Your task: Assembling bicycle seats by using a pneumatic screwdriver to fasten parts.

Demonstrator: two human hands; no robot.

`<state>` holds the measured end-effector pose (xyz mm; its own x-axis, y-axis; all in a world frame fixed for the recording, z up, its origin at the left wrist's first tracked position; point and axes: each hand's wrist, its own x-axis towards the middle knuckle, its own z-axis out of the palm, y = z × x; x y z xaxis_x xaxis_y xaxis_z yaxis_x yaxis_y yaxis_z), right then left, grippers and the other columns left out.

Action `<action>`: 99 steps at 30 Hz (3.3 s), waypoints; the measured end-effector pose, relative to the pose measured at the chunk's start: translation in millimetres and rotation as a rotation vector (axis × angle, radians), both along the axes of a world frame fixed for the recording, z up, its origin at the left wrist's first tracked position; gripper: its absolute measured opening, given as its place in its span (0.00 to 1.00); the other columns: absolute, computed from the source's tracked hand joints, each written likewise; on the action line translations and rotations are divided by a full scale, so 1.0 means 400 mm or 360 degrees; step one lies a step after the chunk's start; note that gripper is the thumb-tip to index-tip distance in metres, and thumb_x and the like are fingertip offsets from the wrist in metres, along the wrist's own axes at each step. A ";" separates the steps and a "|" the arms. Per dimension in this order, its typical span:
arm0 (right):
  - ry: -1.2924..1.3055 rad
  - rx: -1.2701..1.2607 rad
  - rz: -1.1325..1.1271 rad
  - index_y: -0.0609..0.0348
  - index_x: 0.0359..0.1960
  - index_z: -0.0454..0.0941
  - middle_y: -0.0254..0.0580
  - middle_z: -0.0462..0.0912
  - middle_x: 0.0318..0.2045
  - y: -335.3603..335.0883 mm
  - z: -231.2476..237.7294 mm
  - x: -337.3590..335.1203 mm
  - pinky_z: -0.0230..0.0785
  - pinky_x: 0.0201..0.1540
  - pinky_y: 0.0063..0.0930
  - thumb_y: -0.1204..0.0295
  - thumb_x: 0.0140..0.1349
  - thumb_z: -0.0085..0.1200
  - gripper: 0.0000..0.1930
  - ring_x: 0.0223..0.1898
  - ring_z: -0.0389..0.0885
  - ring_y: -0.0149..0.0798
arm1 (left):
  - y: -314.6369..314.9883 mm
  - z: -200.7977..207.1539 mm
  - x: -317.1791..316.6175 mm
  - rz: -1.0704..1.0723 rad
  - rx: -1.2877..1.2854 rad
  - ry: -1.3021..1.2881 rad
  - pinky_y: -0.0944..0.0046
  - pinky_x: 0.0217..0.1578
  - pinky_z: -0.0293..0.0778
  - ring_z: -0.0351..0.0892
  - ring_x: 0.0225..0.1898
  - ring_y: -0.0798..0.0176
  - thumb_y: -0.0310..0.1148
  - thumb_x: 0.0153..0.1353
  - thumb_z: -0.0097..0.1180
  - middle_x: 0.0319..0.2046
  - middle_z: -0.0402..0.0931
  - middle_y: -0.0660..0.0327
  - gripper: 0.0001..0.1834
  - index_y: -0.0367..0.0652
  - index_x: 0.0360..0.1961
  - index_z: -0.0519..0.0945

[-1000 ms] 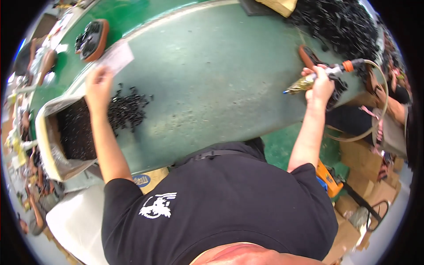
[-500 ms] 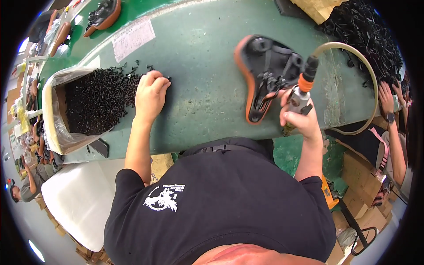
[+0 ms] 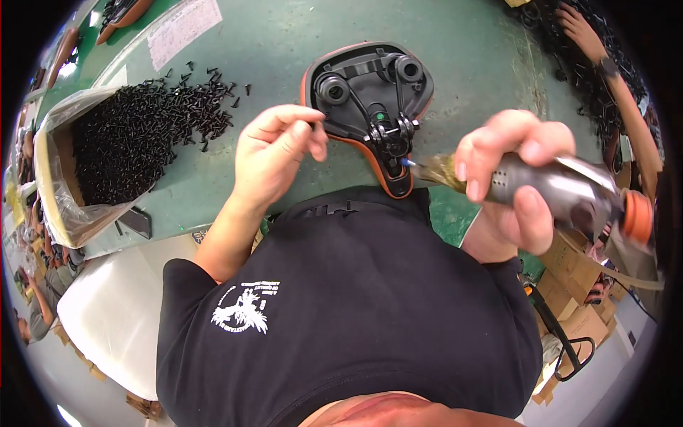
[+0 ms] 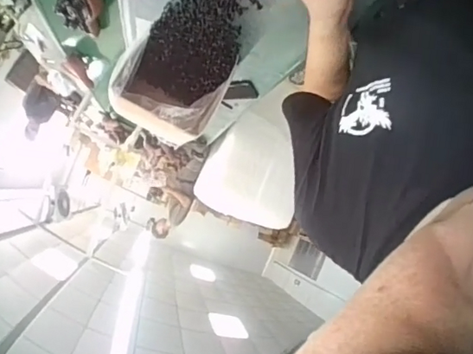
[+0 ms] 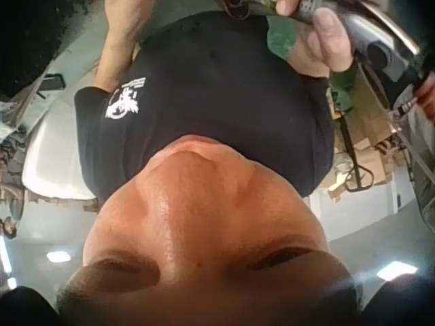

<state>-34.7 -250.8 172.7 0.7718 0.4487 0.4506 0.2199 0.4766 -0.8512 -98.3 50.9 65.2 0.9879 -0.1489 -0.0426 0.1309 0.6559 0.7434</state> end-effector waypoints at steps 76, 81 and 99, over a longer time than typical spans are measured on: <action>-0.0365 -0.0090 0.0116 0.56 0.63 0.73 0.58 0.81 0.56 0.119 0.029 0.061 0.77 0.45 0.48 0.74 0.69 0.53 0.20 0.35 0.83 0.40 | 0.193 -0.131 0.129 0.0834 0.3477 -0.0673 0.50 0.49 0.80 0.85 0.44 0.50 0.38 0.65 0.75 0.42 0.88 0.59 0.11 0.44 0.42 0.90; -0.0357 0.0034 0.0165 0.52 0.61 0.76 0.46 0.82 0.55 0.043 0.082 0.046 0.77 0.46 0.41 0.70 0.72 0.59 0.18 0.37 0.86 0.36 | 0.036 0.025 0.091 0.0301 0.0877 -0.0195 0.62 0.60 0.84 0.91 0.55 0.62 0.26 0.83 0.56 0.52 0.91 0.54 0.11 0.31 0.57 0.87; -0.0460 0.0240 0.0031 0.52 0.59 0.71 0.46 0.82 0.52 -0.009 0.051 0.008 0.86 0.46 0.37 0.72 0.74 0.61 0.17 0.37 0.88 0.35 | -0.141 0.068 0.099 -0.0421 0.0158 -0.0377 0.64 0.45 0.84 0.87 0.43 0.63 0.25 0.78 0.63 0.47 0.86 0.51 0.11 0.29 0.53 0.90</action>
